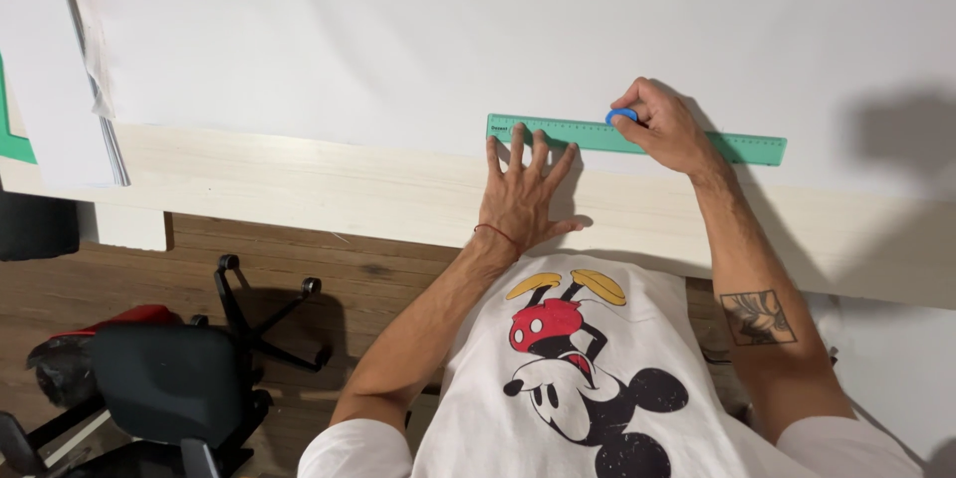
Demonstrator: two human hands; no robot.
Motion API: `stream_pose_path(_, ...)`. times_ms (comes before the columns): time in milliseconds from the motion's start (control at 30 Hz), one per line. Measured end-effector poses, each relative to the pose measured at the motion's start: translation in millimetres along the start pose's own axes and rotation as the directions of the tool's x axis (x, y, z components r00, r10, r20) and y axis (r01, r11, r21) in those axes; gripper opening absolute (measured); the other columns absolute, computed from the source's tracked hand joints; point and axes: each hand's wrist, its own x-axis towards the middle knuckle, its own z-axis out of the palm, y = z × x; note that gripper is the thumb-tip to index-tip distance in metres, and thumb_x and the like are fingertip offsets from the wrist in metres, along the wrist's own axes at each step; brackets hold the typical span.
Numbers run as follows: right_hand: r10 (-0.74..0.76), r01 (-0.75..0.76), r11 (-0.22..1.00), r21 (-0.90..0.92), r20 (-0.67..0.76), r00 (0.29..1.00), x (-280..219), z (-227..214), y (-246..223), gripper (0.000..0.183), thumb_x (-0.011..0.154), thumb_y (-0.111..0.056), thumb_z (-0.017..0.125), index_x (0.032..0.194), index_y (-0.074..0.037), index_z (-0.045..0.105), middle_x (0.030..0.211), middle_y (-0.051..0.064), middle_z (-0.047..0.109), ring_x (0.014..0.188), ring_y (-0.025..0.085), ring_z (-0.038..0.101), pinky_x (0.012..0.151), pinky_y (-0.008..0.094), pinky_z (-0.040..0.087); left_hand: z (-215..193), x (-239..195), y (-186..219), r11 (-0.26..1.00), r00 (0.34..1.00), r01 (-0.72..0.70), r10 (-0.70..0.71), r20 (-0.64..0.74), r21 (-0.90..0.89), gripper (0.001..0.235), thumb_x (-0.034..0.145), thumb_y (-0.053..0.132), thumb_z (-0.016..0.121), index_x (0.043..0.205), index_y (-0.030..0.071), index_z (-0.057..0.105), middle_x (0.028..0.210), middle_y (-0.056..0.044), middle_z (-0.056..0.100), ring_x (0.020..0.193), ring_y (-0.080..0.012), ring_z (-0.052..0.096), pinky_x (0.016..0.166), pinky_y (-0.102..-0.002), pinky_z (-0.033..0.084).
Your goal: Marking a series of points on a large sheet of material using a ruler and a marking tool
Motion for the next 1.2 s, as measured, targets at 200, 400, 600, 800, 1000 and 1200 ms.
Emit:
stream_pose_path(200,0.012,-0.012,1.000,-0.028,0.008,1.000,5.4,-3.4,14.9,0.022,0.111,-0.008,0.075,0.131,-0.005,0.069,0.072,0.006,0.070,0.060,0.015,0.057,0.057,0.030,0.044,6.1,0.5,1.2,1.000,0.999,-0.014,0.014,-0.036,0.020,0.126,0.088,0.103,0.065,0.186,0.034,0.027,0.179,-0.020,0.040,0.173,-0.0546,0.026,0.133,-0.086,0.022)
stream_pose_path(400,0.048,-0.046,0.997,-0.058,0.025,0.999,3.6,-2.6,9.7,0.021,0.110,-0.010,0.074,0.131,-0.010,0.069,0.072,0.004,0.069,0.061,0.014,0.057,0.063,0.030,0.046,0.8,0.0,1.6,1.000,0.999,-0.012,0.012,-0.030,0.003,0.124,0.088,0.104,0.063,0.185,0.034,0.029,0.179,-0.020,0.041,0.173,-0.0538,0.027,0.133,-0.087,0.023)
stream_pose_path(600,0.053,-0.054,0.991,-0.120,-0.006,0.999,6.1,-1.3,20.4,0.021,0.111,-0.011,0.074,0.132,-0.011,0.070,0.073,0.005,0.073,0.061,0.015,0.058,0.062,0.032,0.045,-0.4,1.0,2.3,1.000,1.000,-0.010,0.011,-0.023,0.017,0.124,0.089,0.106,0.060,0.185,0.034,0.028,0.178,-0.019,0.042,0.172,-0.0536,0.028,0.132,-0.087,0.023)
stream_pose_path(800,0.087,-0.093,0.984,-0.150,-0.045,0.995,7.2,-0.7,24.7,0.019,0.111,-0.019,0.077,0.129,-0.016,0.074,0.076,0.002,0.075,0.064,0.013,0.059,0.064,0.029,0.047,-8.6,-0.6,2.7,0.999,1.000,-0.015,0.015,-0.003,0.033,0.124,0.088,0.104,0.066,0.184,0.034,0.029,0.176,-0.018,0.042,0.171,-0.0532,0.027,0.132,-0.086,0.024)
stream_pose_path(1000,0.116,-0.115,0.977,-0.177,-0.006,0.993,12.0,-5.1,36.0,0.021,0.106,-0.021,0.079,0.127,-0.019,0.075,0.076,0.002,0.075,0.064,0.014,0.061,0.062,0.030,0.047,-4.0,6.7,0.5,0.999,1.000,-0.027,0.026,0.012,0.018,0.132,0.080,0.103,0.075,0.183,0.035,0.030,0.173,-0.018,0.042,0.169,-0.0533,0.029,0.130,-0.086,0.027)
stream_pose_path(1200,0.126,-0.123,0.980,-0.159,0.007,0.992,6.0,-8.8,15.7,0.020,0.108,-0.017,0.077,0.127,-0.013,0.073,0.075,0.005,0.073,0.063,0.015,0.059,0.063,0.030,0.047,-2.1,10.0,0.5,0.999,0.999,-0.042,0.042,0.015,0.031,0.136,0.076,0.100,0.084,0.183,0.034,0.030,0.171,-0.018,0.042,0.167,-0.0539,0.030,0.127,-0.086,0.029)
